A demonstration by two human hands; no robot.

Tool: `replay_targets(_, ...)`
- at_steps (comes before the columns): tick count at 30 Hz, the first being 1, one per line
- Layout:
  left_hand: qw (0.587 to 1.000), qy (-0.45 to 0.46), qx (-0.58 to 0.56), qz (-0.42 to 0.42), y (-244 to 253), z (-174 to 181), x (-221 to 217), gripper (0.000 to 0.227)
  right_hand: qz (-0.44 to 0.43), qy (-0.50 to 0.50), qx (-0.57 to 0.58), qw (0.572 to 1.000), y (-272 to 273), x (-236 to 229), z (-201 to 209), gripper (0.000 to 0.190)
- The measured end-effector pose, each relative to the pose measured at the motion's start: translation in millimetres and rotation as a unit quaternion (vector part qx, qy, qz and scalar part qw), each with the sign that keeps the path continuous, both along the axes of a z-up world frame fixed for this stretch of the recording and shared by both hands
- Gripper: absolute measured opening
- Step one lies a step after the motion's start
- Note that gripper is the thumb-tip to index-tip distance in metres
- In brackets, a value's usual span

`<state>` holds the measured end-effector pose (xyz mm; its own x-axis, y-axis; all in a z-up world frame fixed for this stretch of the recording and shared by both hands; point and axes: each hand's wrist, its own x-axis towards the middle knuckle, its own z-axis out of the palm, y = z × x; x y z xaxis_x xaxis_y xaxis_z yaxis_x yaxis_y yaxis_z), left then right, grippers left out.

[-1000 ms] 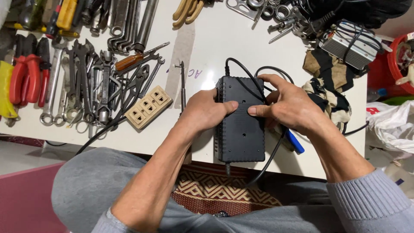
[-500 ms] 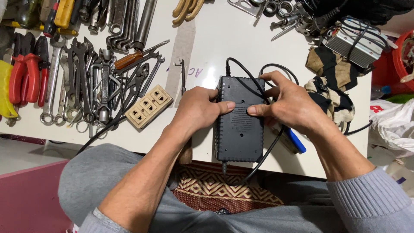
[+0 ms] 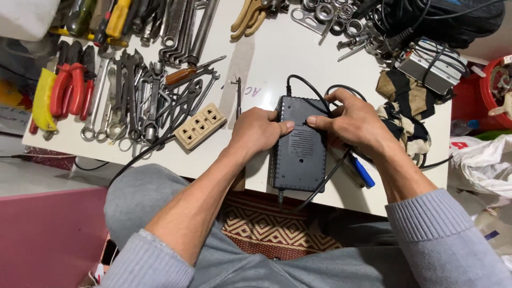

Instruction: The person assembles a black electronic device by aligning and snapping the casing halves together. They rotate the device to check the fit and press along the edges to secure the closure.

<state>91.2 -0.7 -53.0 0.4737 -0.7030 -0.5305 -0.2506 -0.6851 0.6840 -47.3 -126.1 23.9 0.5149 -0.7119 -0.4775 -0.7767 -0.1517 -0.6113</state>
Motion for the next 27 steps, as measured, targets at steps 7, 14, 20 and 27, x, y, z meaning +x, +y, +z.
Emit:
replay_targets(7, 0.999, 0.022, -0.004, 0.034, 1.9, 1.3, 4.6, 0.066, 0.014, 0.059, -0.04, 0.997, 0.4, 6.3, -1.3, 0.069)
replay_targets(14, 0.979, -0.164, -0.121, 0.016, 2.4, -16.8, -34.8, 0.045, -0.016, 0.029, -0.034, 0.999, -6.1, 4.7, -17.2, 0.068)
replay_targets(20, 0.873, -0.395, -0.286, 0.024, 14.5, -33.1, -58.1, 0.058, -0.016, 0.032, -0.042, 0.999, -3.4, 1.0, -16.8, 0.067)
replay_targets(27, 0.949, -0.245, -0.195, 0.018, 8.8, -30.1, -49.1, 0.06, 0.244, 0.098, -0.373, 0.89, -4.1, -0.9, -11.5, 0.079)
